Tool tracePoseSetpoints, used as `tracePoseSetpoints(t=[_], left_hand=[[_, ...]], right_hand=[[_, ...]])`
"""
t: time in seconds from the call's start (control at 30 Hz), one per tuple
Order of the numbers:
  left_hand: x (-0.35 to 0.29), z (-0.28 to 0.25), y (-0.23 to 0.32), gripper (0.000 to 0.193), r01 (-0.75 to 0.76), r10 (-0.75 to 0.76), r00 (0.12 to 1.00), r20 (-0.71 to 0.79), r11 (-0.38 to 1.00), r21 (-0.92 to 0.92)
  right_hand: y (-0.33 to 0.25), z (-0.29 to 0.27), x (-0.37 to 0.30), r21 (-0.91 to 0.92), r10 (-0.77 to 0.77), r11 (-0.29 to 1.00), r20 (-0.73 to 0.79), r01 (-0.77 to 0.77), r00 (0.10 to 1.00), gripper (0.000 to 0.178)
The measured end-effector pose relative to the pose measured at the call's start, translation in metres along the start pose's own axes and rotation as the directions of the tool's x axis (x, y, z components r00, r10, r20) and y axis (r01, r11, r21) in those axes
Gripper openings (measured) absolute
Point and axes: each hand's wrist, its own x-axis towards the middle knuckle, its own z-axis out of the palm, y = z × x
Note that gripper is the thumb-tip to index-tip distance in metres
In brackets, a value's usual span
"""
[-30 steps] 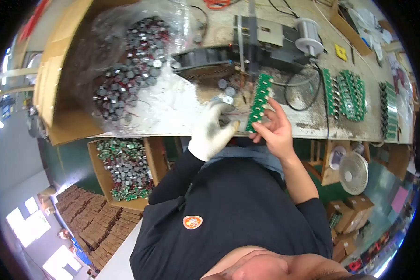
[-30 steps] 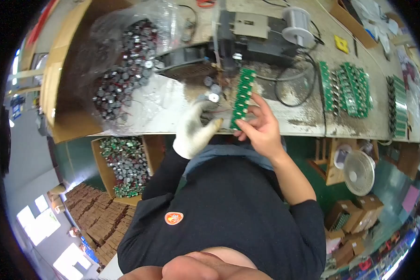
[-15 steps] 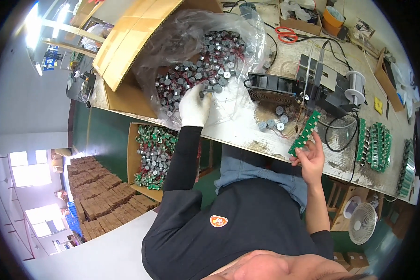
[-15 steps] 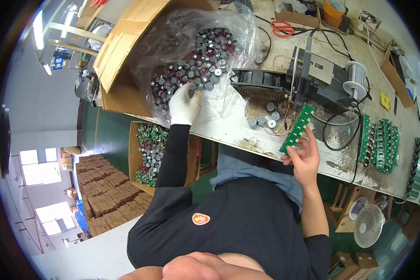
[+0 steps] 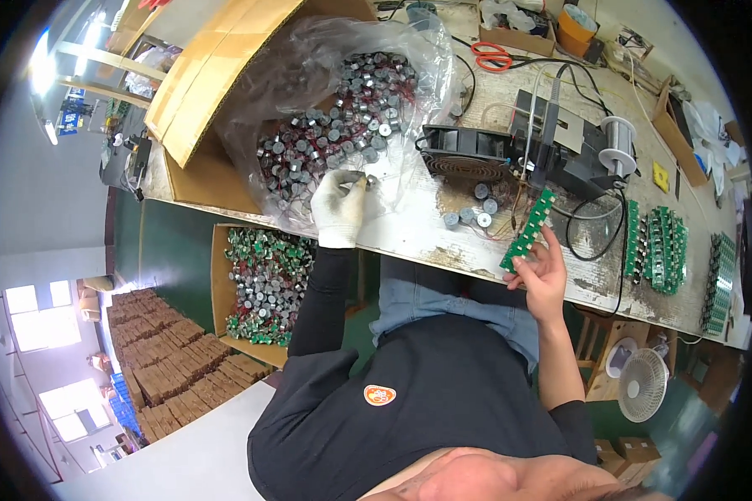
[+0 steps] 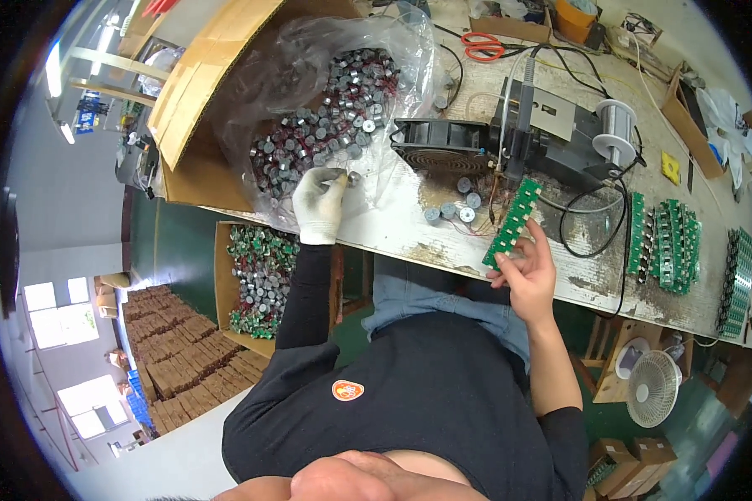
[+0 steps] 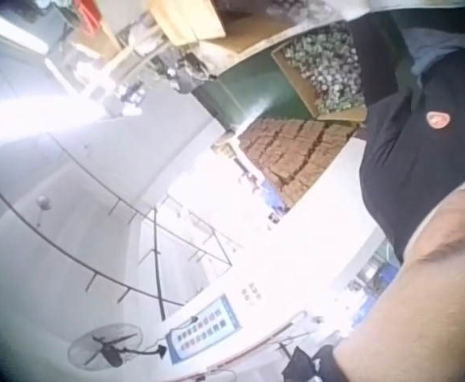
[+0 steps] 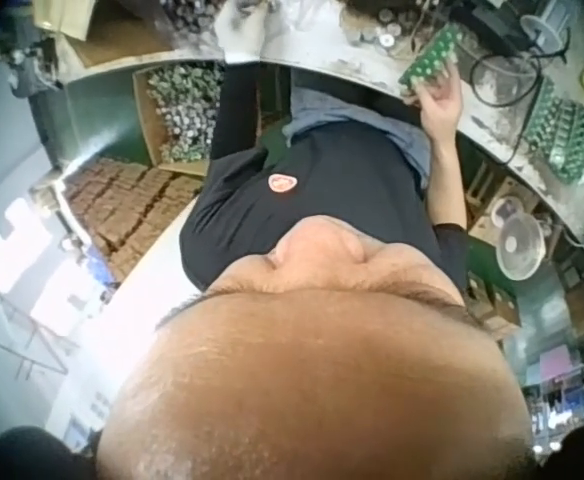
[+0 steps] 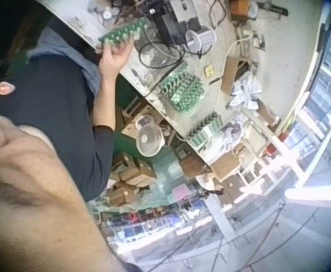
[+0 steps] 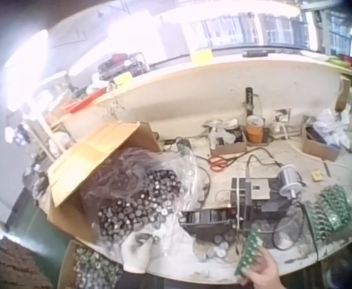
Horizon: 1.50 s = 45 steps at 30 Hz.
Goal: The person picks up a circuit board and a motor, then holds the motor's wires against the board while a soldering machine tip descends to join them. This process is repeated for several connection points before the person places the completed assembly into a cardboard box.
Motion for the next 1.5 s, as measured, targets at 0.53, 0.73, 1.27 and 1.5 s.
tracePoseSetpoints(t=[0.53,0.73,1.27,1.5], left_hand=[[-0.039,0.021,0.055,0.024,0.032,-0.011,0.968,0.251,0.996,-0.078],[-0.06,0.035,0.075,0.029,-0.352,0.254,0.855,0.452,0.925,0.146],[-0.071,0.058,0.099,0.017,-0.514,0.387,0.709,0.59,0.856,0.055],[-0.096,0.077,0.103,0.014,0.005,0.031,0.754,0.656,0.999,-0.053]], right_hand=[[0.002,-0.003,-0.001,0.022,0.005,1.0,-0.003,-0.005,1.0,0.068],[0.006,-0.005,0.0,0.037,0.009,0.999,0.011,-0.01,1.0,0.069],[-0.005,-0.008,0.0,0.069,0.064,0.995,0.042,-0.067,0.997,0.07],[-0.004,-0.005,0.001,0.1,0.047,0.994,0.039,-0.051,0.998,0.071]])
